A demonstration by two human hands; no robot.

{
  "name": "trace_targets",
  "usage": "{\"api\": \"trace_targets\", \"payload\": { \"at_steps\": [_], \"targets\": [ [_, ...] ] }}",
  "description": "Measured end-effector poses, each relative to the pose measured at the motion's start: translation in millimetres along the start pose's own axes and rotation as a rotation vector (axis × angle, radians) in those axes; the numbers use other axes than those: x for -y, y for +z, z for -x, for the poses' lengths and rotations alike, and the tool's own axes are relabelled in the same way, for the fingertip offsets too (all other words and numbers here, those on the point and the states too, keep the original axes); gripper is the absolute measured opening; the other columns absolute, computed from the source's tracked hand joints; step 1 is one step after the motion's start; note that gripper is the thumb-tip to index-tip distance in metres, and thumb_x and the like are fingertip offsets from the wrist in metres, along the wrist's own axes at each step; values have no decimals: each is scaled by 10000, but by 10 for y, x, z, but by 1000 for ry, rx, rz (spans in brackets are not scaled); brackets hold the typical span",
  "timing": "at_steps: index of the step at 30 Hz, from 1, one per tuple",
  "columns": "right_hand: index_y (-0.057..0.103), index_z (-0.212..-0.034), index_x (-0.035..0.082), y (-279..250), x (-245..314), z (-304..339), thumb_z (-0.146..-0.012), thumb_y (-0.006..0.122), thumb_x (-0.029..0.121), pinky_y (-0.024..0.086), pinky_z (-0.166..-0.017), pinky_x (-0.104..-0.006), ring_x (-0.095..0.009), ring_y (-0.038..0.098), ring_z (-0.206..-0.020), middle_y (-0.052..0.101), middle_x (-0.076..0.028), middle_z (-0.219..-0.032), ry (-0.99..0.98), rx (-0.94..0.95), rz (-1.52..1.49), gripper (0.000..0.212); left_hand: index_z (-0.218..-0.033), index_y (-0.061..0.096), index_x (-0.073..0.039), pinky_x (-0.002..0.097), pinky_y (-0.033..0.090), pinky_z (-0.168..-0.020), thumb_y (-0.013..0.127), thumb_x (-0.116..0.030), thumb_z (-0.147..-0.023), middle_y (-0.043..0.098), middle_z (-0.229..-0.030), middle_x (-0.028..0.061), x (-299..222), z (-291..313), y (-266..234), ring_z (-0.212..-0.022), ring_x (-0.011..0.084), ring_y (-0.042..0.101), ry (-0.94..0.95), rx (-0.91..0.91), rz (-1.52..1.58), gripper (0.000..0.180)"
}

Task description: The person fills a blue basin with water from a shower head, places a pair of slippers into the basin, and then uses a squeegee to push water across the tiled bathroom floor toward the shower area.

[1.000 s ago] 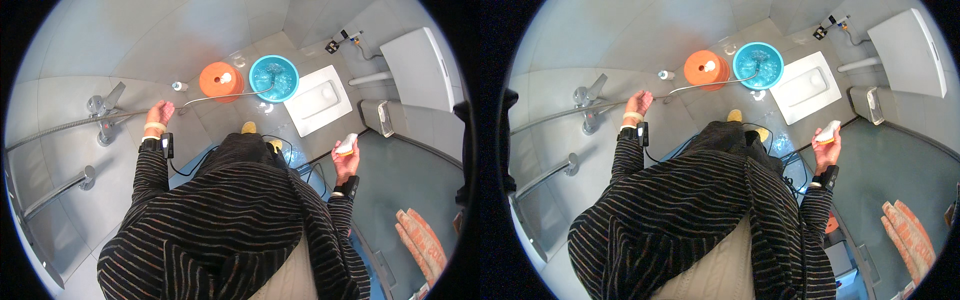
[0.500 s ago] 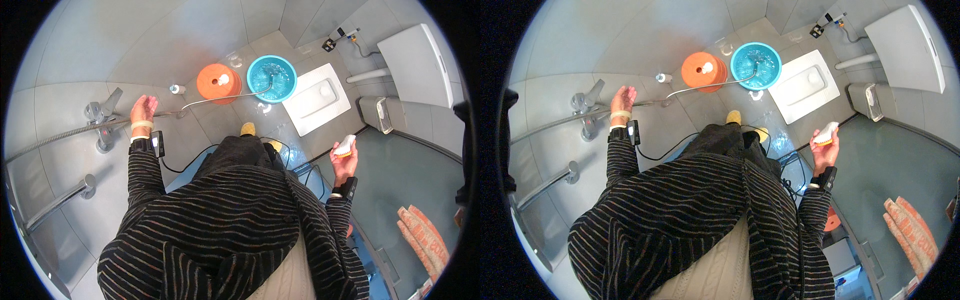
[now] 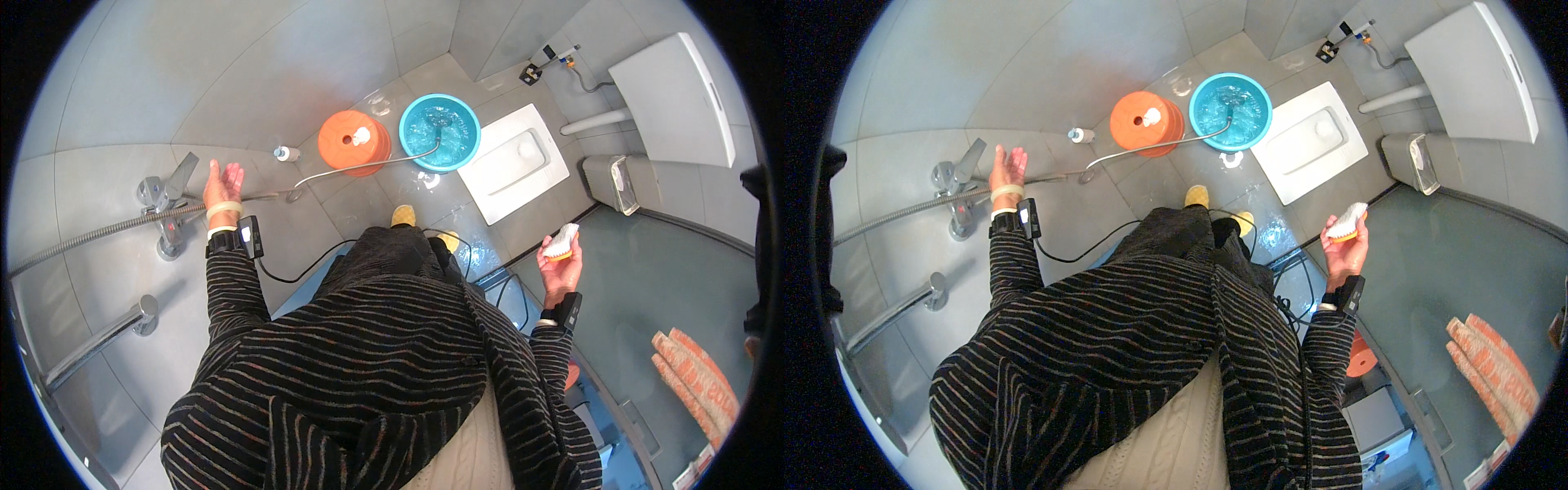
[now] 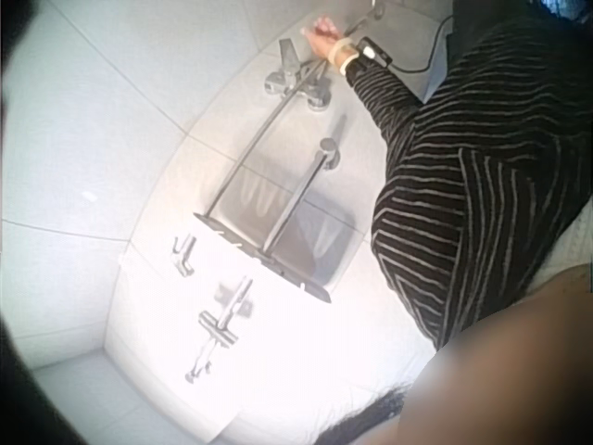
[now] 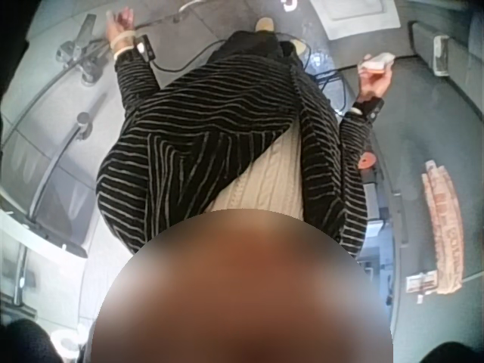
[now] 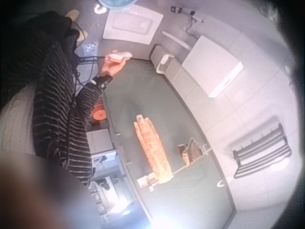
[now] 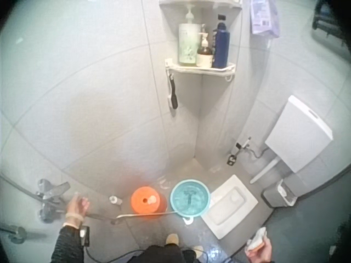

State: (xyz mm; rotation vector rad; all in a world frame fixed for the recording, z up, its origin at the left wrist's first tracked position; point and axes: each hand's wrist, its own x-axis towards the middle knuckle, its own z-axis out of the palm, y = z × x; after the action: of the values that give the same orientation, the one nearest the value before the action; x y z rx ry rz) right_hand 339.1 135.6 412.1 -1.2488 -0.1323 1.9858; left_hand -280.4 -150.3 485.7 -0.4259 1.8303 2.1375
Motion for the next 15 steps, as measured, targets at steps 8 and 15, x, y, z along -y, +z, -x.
{"api": "trace_targets", "payload": {
  "at_steps": [8,15],
  "targets": [
    [573,-1122,162,-34,-19,46,-898,566,423,513,-678,-369,-250,634,-815,646,-105,-939,-20,14,-23,344,-1260,441,33,432,563,-834,647,-265,-899,543,-1102,210,-12,-28,55,-985,320,613,15,25,39,512],
    [576,-1113,157,-37,-54,142,-884,598,409,516,-675,-365,-246,630,-806,643,-97,-920,-45,-5,-45,342,-1259,422,60,440,562,-842,632,-255,-909,551,-1100,218,-23,-46,102,-983,326,618,23,39,44,515]
  ]
}}
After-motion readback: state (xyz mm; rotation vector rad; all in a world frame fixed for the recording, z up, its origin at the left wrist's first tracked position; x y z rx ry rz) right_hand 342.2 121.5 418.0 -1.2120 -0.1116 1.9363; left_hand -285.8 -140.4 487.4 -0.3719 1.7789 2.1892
